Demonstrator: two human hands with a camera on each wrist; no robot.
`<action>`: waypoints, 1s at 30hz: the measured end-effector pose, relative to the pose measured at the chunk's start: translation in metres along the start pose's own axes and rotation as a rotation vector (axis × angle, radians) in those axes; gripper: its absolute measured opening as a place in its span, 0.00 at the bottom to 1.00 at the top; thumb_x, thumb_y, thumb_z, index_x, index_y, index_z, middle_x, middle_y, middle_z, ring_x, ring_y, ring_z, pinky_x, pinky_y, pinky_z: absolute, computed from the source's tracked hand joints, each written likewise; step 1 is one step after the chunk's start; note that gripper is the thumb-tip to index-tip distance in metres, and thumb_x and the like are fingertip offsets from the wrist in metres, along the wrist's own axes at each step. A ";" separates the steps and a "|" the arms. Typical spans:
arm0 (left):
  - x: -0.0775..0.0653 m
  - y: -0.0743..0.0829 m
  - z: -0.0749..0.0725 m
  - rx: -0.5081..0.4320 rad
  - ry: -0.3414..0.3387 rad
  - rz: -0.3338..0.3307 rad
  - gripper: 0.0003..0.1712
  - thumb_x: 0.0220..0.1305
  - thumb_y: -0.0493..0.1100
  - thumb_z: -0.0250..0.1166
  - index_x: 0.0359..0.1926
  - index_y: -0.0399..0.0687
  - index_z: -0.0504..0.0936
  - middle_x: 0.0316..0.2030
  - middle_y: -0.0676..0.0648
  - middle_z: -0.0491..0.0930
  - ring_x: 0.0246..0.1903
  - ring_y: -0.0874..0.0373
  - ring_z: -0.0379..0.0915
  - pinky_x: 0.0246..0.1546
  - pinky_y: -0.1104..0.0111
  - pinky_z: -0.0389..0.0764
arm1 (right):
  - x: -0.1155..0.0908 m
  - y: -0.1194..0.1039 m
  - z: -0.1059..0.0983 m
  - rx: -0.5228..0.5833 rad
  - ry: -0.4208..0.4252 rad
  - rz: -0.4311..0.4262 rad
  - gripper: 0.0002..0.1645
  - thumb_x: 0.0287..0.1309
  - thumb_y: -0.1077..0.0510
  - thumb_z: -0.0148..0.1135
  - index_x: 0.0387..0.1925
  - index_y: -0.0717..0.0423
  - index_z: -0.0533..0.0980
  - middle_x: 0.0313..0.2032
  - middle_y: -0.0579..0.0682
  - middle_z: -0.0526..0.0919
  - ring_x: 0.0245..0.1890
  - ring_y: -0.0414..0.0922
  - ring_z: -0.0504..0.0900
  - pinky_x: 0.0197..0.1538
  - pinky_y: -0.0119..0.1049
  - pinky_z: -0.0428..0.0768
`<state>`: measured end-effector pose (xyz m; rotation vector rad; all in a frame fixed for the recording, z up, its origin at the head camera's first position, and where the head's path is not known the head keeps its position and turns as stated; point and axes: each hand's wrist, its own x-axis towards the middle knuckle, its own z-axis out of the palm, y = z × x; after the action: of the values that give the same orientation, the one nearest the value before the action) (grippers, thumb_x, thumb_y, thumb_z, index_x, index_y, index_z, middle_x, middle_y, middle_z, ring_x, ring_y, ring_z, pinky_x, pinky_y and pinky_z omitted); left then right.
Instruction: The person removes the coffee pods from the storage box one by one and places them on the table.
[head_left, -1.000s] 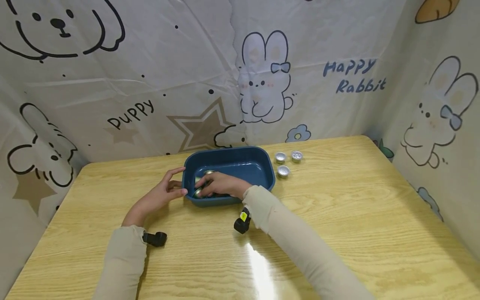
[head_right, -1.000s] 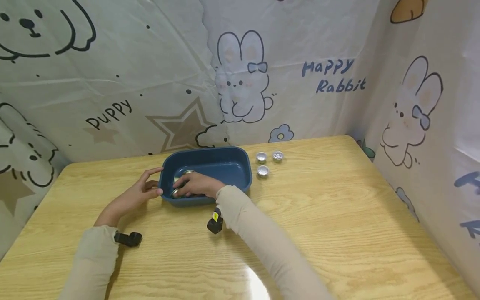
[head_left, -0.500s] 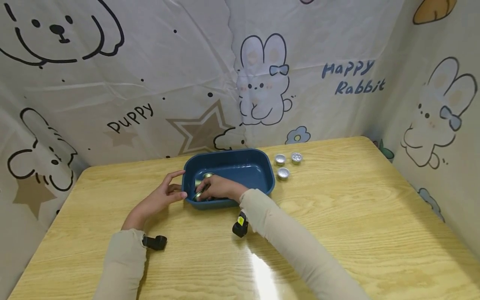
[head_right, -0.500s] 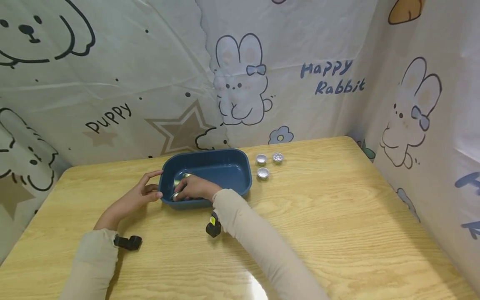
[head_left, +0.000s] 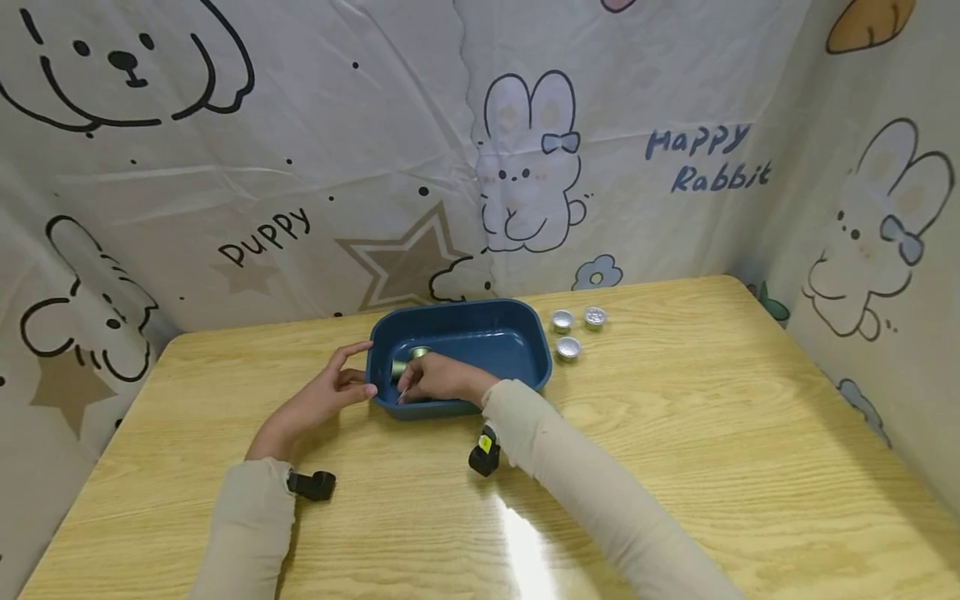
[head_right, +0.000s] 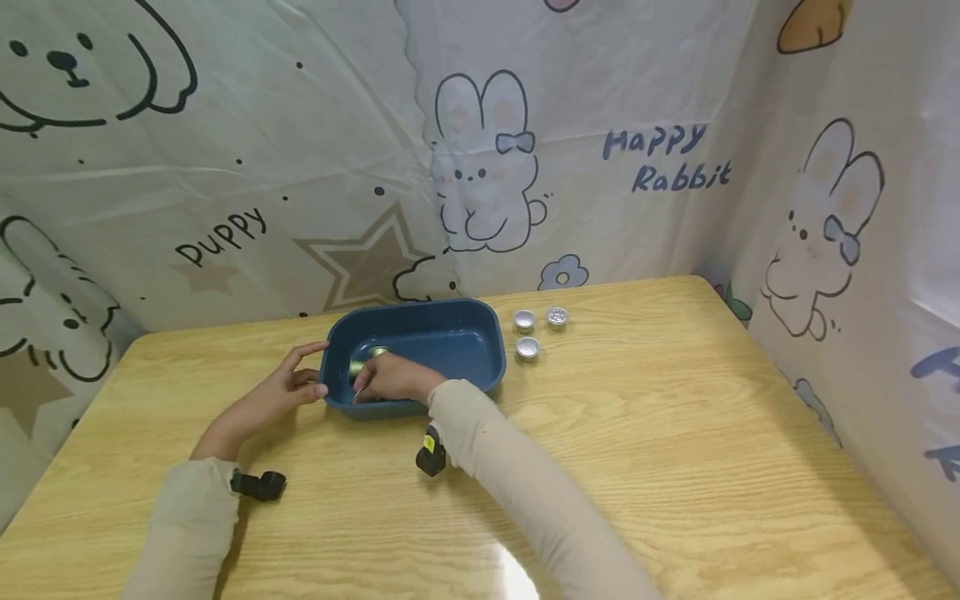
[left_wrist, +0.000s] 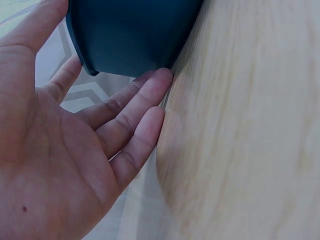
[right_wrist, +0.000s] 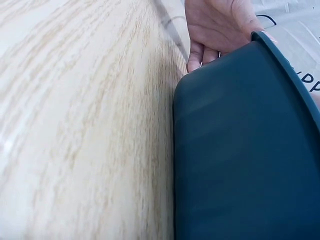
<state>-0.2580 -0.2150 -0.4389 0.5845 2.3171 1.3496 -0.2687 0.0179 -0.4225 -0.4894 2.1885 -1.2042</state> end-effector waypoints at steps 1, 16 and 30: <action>0.000 0.000 0.001 -0.004 -0.002 0.000 0.41 0.72 0.47 0.56 0.75 0.54 0.42 0.56 0.31 0.73 0.57 0.44 0.70 0.62 0.44 0.65 | 0.000 0.000 0.000 -0.006 0.000 -0.003 0.06 0.62 0.64 0.61 0.41 0.62 0.78 0.39 0.54 0.84 0.36 0.39 0.79 0.42 0.29 0.75; 0.001 0.004 0.001 -0.001 -0.006 -0.008 0.42 0.72 0.49 0.56 0.76 0.56 0.41 0.58 0.30 0.72 0.59 0.40 0.69 0.63 0.43 0.64 | -0.004 0.003 -0.005 0.064 0.056 -0.048 0.11 0.60 0.63 0.63 0.44 0.62 0.77 0.33 0.49 0.83 0.31 0.39 0.78 0.36 0.29 0.75; -0.001 0.002 -0.001 -0.001 0.001 -0.028 0.42 0.71 0.50 0.57 0.76 0.59 0.41 0.59 0.31 0.71 0.60 0.41 0.69 0.63 0.42 0.63 | -0.004 0.002 -0.005 0.113 0.123 -0.115 0.09 0.60 0.60 0.65 0.42 0.57 0.77 0.36 0.47 0.79 0.33 0.40 0.74 0.34 0.30 0.73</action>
<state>-0.2571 -0.2154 -0.4364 0.5484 2.3165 1.3387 -0.2691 0.0248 -0.4206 -0.5124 2.2050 -1.4457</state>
